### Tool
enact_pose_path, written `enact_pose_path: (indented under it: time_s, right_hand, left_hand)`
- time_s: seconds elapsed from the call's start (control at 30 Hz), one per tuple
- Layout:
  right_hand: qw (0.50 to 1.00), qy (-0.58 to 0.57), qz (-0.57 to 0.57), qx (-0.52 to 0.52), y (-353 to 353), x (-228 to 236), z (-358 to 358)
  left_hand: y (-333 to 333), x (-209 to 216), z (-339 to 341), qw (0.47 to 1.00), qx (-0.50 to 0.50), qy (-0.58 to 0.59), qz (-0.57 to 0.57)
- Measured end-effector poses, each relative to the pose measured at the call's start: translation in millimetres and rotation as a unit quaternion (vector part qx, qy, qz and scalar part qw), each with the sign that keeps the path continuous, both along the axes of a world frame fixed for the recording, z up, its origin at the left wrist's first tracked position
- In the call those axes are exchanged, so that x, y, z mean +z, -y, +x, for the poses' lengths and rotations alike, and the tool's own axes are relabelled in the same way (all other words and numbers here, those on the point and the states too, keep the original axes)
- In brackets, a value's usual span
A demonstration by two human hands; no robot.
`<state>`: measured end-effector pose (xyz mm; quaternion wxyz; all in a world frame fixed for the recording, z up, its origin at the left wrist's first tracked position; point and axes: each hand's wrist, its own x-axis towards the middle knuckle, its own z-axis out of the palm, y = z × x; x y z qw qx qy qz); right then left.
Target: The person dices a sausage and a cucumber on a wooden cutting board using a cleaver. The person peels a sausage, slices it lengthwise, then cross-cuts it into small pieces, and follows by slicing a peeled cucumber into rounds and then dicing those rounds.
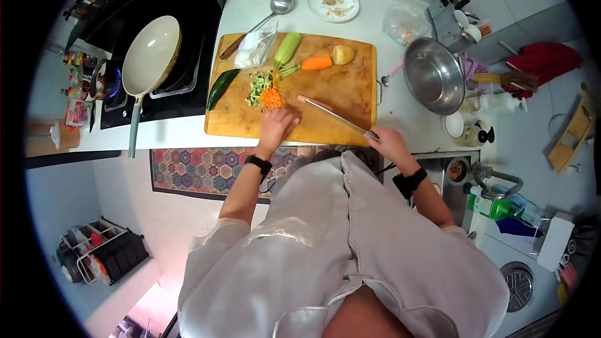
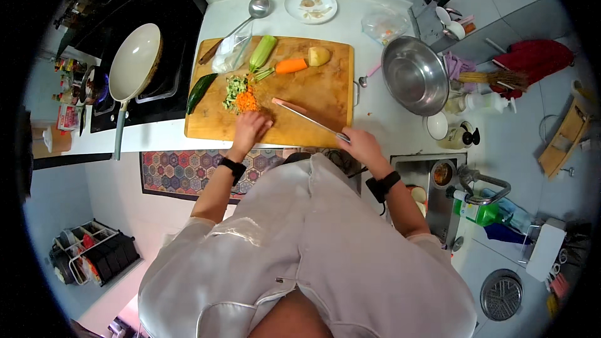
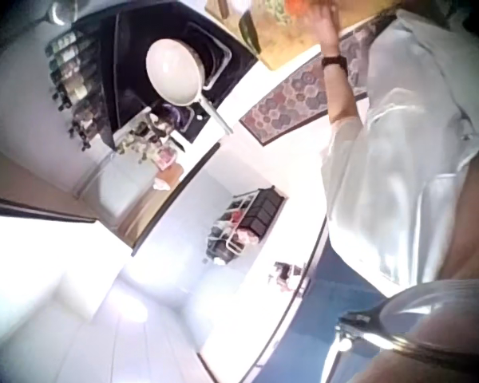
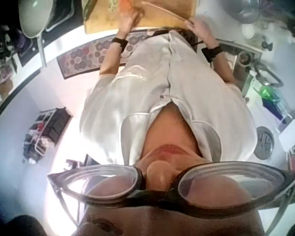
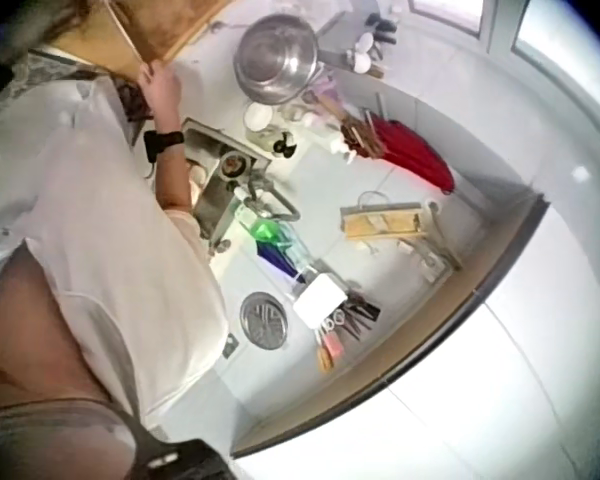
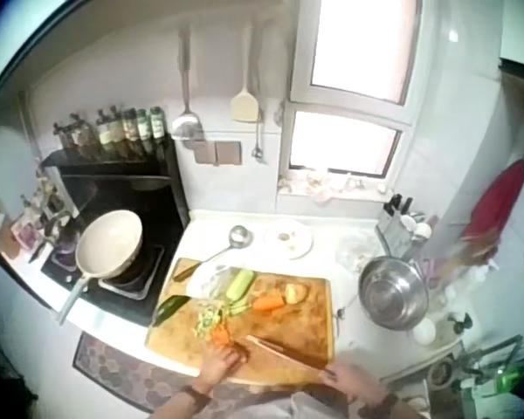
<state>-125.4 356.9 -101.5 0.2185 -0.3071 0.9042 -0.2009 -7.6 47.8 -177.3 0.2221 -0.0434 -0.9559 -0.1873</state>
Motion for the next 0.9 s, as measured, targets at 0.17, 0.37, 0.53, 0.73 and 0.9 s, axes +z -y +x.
enact_pose_path:
  time_s: [0.17,0.37,0.53,0.73,0.9]
  right_hand:
    - [1.0,0.021,0.015,-0.003,13.2,13.7,9.0]
    - [1.0,0.027,0.006,0.003,24.2,19.2,18.5]
    - [0.999,0.031,-0.005,0.013,32.9,24.0,22.7]
    - [0.998,-0.01,0.024,0.052,33.0,24.7,23.2]
    - [0.996,-0.039,0.033,0.072,38.1,10.1,21.0]
  left_hand:
    - [-8.6,-3.8,-16.1,0.997,-0.07,-0.01,-0.002]
    - [-8.7,-12.1,-19.5,0.998,-0.055,-0.019,0.015]
    - [-10.3,-28.5,-18.4,0.998,-0.051,-0.035,0.025]
    - [-13.4,-32.7,-12.3,0.999,-0.043,-0.025,0.023]
    - [-15.0,-35.0,-13.3,0.998,-0.032,-0.029,0.048]
